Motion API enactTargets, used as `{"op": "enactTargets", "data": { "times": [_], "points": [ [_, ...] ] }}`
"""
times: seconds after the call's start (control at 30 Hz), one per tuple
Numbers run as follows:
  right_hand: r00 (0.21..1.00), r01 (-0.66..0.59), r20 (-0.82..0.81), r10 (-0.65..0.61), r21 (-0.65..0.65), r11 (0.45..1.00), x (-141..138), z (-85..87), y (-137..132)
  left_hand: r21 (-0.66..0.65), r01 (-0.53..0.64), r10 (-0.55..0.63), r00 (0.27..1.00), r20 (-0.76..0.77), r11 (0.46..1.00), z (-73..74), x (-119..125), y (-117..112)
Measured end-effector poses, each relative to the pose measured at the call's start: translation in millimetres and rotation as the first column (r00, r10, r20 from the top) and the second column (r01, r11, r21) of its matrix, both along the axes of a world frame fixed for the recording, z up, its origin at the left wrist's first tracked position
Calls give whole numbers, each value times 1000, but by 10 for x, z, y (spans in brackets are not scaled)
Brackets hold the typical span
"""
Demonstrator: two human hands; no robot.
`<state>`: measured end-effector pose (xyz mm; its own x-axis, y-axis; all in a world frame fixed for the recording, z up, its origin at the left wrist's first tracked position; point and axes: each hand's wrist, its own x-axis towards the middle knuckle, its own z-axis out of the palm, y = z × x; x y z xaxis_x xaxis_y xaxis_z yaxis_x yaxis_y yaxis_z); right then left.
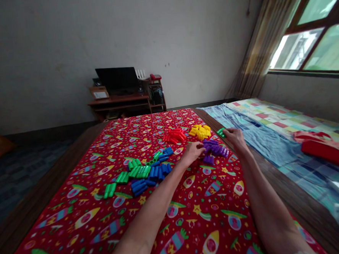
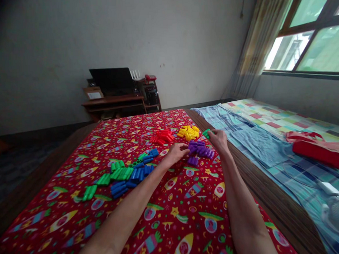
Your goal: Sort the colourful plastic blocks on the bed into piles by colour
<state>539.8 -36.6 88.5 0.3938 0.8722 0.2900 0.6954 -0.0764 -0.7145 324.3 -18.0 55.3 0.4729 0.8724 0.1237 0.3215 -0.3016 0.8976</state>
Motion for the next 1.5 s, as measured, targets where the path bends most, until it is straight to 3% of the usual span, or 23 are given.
{"op": "enactTargets", "data": {
  "times": [0.1, 0.2, 0.33, 0.5, 0.6, 0.67, 0.83, 1.0, 1.1, 1.23, 1.3, 1.4, 1.5],
  "points": [
    [968, -108, -213, 129, 108, 988, -186, 163, -1, 55, -31, 34, 998, -59, 998, 29, -6, -38],
    [875, -303, -323, 361, 214, 928, -555, 290, -9, 201, -66, 97, 984, -150, 977, 134, -237, -103],
    [764, -520, -308, 567, 226, 824, -1217, 268, -94, 422, -62, 187, 946, -264, 905, 313, -1034, -242],
    [625, -773, -81, 776, 71, 630, -1994, -12, -384, 479, -315, 502, 797, -335, 819, 358, -2225, -421],
    [509, -861, 15, 860, 12, 509, -2249, -169, -560, 411, -237, 419, 795, -439, 880, 278, -2645, -460],
    [492, -870, 36, 870, 38, 491, -2305, -239, -622, 392, -200, 385, 788, -481, 898, 220, -2796, -458],
    [521, -853, 64, 851, 83, 515, -2253, -273, -632, 413, -344, 529, 669, -521, 843, 87, -2887, -441],
    [493, -870, 23, 870, 27, 493, -2239, -227, -639, 367, -397, 536, 704, -466, 841, -16, -2715, -422],
    [494, -869, 60, 867, 39, 493, -2225, -185, -645, 333, -429, 543, 682, -490, 840, 59, -2692, -423],
    [500, -866, 120, 857, 61, 497, -2160, -98, -625, 403, -486, 631, 586, -508, 775, 339, -2825, -472],
    [525, -851, 118, 843, 78, 519, -2128, -58, -618, 402, -470, 617, 637, -462, 786, 489, -2842, -524],
    [564, -822, 128, 816, 185, 539, -2105, -18, -640, 283, -347, 432, 836, -339, 894, 623, -2659, -632],
    [520, -848, 237, 821, 258, 463, -2116, -1, -673, 127, -156, 182, 957, -227, 980, 626, -2313, -735]
  ]
}}
